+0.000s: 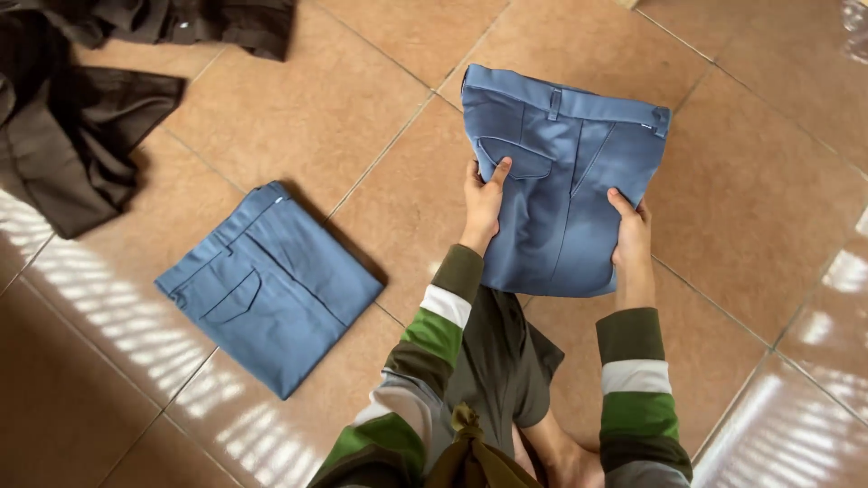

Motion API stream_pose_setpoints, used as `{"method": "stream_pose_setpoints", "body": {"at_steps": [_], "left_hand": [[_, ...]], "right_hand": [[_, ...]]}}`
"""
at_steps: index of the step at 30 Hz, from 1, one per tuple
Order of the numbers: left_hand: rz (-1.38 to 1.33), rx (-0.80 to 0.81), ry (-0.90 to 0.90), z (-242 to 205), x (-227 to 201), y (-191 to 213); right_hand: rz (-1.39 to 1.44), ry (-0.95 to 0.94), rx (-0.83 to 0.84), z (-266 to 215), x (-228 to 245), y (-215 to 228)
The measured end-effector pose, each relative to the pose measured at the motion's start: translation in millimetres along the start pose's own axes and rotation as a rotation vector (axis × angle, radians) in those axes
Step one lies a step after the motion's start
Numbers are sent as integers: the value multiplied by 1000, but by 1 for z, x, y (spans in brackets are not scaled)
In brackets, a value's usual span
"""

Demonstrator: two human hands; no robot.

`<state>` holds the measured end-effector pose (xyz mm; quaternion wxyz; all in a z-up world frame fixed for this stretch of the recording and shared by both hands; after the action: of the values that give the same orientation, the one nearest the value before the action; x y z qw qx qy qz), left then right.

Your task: The person takes a pair of blue pants from a pile, lays them flat on the tiled floor, and folds them into a neat rectangular shape.

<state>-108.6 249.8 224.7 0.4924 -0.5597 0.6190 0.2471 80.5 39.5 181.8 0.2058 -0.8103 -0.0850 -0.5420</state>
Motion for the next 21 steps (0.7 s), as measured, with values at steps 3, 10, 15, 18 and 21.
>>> {"method": "stream_pose_setpoints", "body": {"at_steps": [3, 10, 15, 18, 21], "left_hand": [[-21, -66, -26, 25, -7, 41], [-14, -261, -87, 27, -60, 158], [41, -432, -100, -2, -84, 255], [76, -553, -96, -25, -95, 308], [164, -677, -88, -48, -98, 369]], "right_hand": [[-54, -2, 36, 0, 0, -57], [-168, -32, 204, -29, -29, -188], [-353, 23, 362, -101, -45, -282], [-431, 10, 466, -133, -77, -323], [-569, 24, 587, -172, -106, -366]]}}
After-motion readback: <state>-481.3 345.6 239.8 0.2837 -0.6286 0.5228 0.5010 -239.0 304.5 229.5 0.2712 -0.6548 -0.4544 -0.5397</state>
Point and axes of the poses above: each hand's wrist, its own z-axis towards the middle knuckle, its own y-axis out of the back of the hand, x = y × z, the point moved 3 cm from there along z, towards the middle knuckle, and after that the axes turned 12 degrees about z, right-handed, at the moved point
